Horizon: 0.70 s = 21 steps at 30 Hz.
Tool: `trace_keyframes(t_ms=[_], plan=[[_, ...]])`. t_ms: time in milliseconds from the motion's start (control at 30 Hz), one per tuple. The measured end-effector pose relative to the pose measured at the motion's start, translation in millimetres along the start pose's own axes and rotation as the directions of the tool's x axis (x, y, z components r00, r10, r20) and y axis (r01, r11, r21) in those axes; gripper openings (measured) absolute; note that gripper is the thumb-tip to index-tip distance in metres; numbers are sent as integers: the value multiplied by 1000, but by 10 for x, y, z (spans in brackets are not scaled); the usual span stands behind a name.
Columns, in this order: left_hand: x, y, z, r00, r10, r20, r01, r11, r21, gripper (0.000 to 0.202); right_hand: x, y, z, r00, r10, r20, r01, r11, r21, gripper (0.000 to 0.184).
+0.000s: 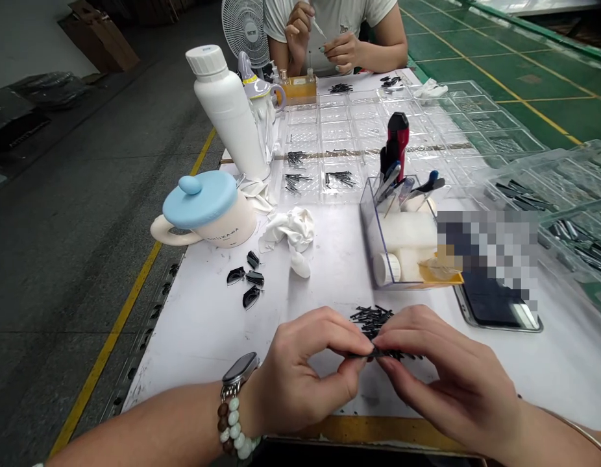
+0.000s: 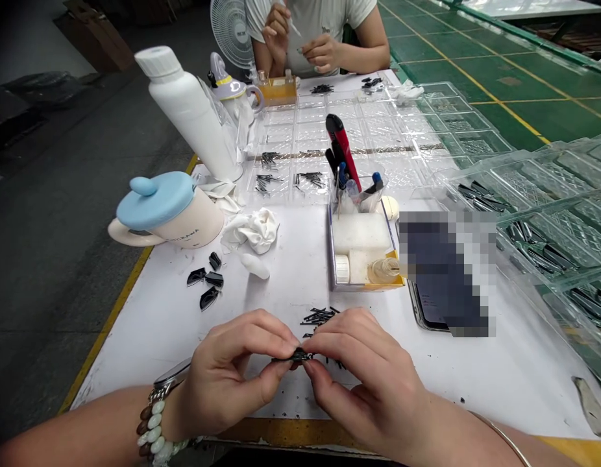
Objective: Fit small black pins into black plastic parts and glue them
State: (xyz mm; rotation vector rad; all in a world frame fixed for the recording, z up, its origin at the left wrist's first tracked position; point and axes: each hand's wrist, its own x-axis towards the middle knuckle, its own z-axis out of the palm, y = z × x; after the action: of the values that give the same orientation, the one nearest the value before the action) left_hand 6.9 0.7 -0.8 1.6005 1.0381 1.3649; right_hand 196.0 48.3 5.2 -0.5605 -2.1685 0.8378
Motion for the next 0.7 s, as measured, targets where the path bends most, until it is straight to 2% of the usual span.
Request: trace_keyframes(t_ms=[433,567,633,700], plan=[[3,14,16,999,53,6,-53,998,43,23,44,-13,6,995,-95,3,95,992,-79,22],[19,13,4,996,83,20,-84,995,57,22,9,-11,-23,992,-121,37,124,988,-87,23],[26,14,-6,995,92,22,-94,993,73,22,-16,12,-115,987,-155,44,160,974,-161,28],[31,15,-17,996,85,20,-87,992,90,22,-30,68,-254,985,-160,-60,131,934,-333,35]])
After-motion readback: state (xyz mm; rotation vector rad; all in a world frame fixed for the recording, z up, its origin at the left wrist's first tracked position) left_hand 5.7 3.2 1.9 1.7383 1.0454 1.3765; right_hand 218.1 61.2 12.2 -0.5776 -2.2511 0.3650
